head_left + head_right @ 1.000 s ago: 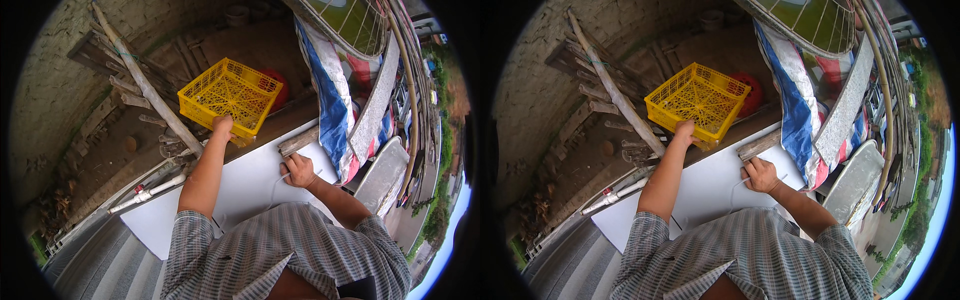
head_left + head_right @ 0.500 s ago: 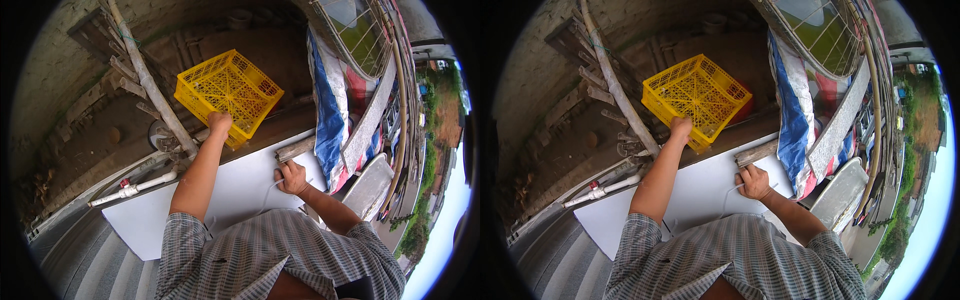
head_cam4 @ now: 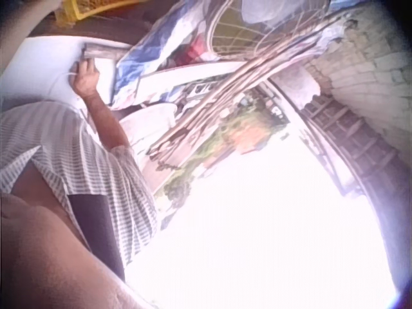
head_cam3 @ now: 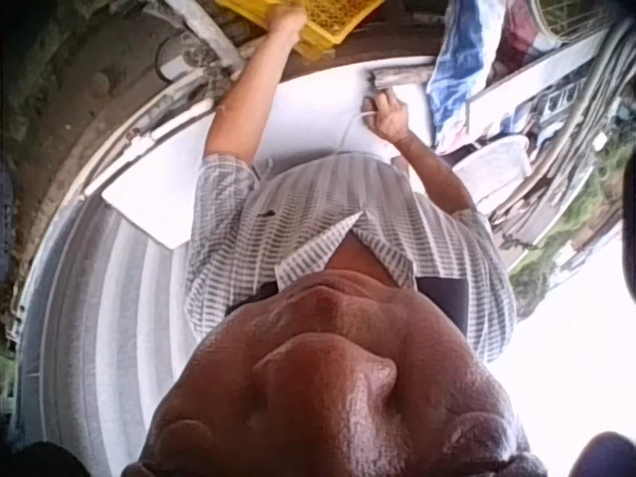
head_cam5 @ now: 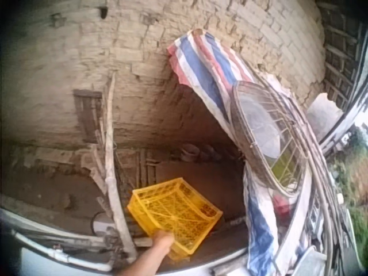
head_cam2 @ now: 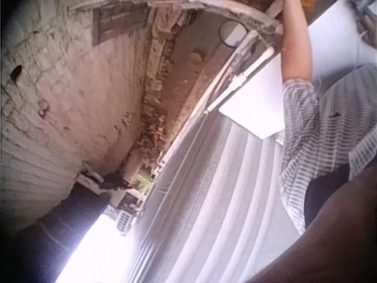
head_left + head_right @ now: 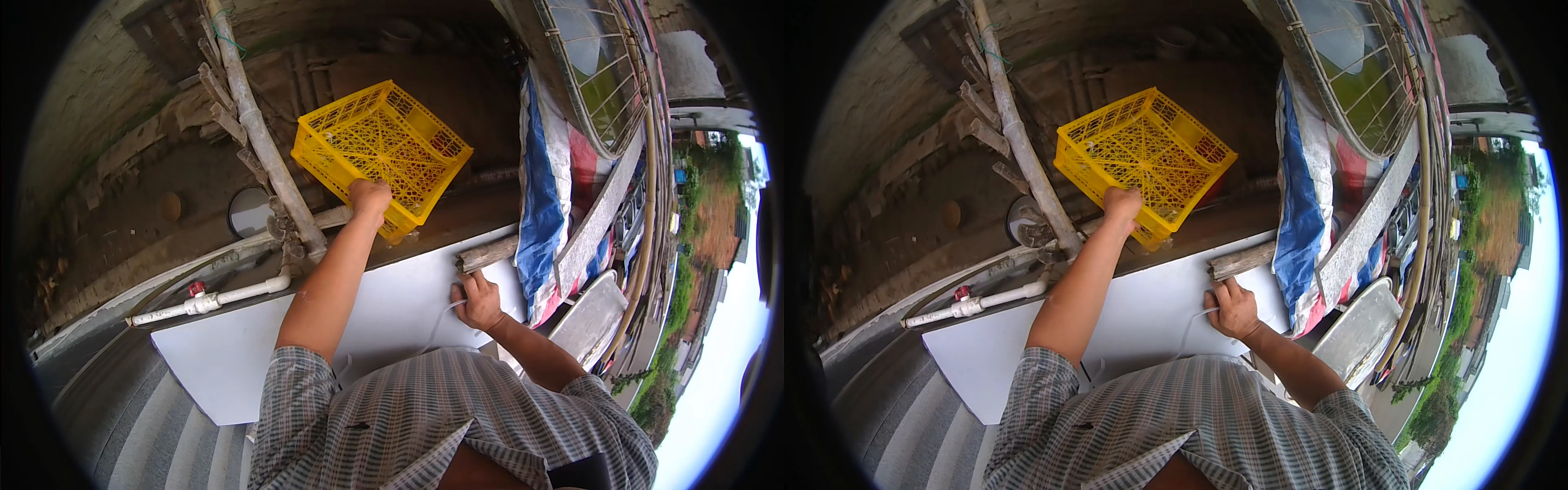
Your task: The person threads a white plastic tie through the holes of a yellow plastic crate, ties it, and secures it. They then walk down a set of stairs and place the crate on a cluttered shelf.
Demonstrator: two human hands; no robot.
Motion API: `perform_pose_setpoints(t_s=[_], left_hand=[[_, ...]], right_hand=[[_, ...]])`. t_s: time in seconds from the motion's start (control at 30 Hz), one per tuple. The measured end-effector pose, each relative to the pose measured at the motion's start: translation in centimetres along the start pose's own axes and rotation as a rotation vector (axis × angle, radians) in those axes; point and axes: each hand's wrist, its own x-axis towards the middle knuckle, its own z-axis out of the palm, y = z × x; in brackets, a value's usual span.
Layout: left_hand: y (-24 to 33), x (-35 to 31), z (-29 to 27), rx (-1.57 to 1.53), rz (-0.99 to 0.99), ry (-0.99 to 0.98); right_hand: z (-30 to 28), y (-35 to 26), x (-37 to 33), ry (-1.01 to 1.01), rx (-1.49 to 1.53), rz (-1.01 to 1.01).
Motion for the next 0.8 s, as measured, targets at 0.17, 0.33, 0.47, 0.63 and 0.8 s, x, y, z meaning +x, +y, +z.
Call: perform_pose_setpoints(t_s=[0.17, 0.33, 0.47, 0.63, 0.8], left_hand=[[0.6, -0.7, -0.4, -0.067, 0.017, 0.010], [2.1, -3.1, -0.7, -0.105, 0.051, -0.050], [3.3, -4.6, -0.9, -0.083, 0.095, -0.030], [5.4, -6.8, -1.9, -0.092, 0.107, -0.131], [7.4, -9.2, -3.2, -0.032, 0.133, -0.186]], right_hand=[[-2.5, -1.6, 0.5, -0.124, 0.274, 0.147], [-7.1, -5.9, 4.7, -0.144, 0.465, 0.270], [-6.2, -5.6, 9.4, -0.129, 0.641, 0.550], [-4.8, -3.9, 13.9, -0.177, 0.775, 0.911], [-4.2, -3.2, 16.7, -0.211, 0.912, 1.043]])
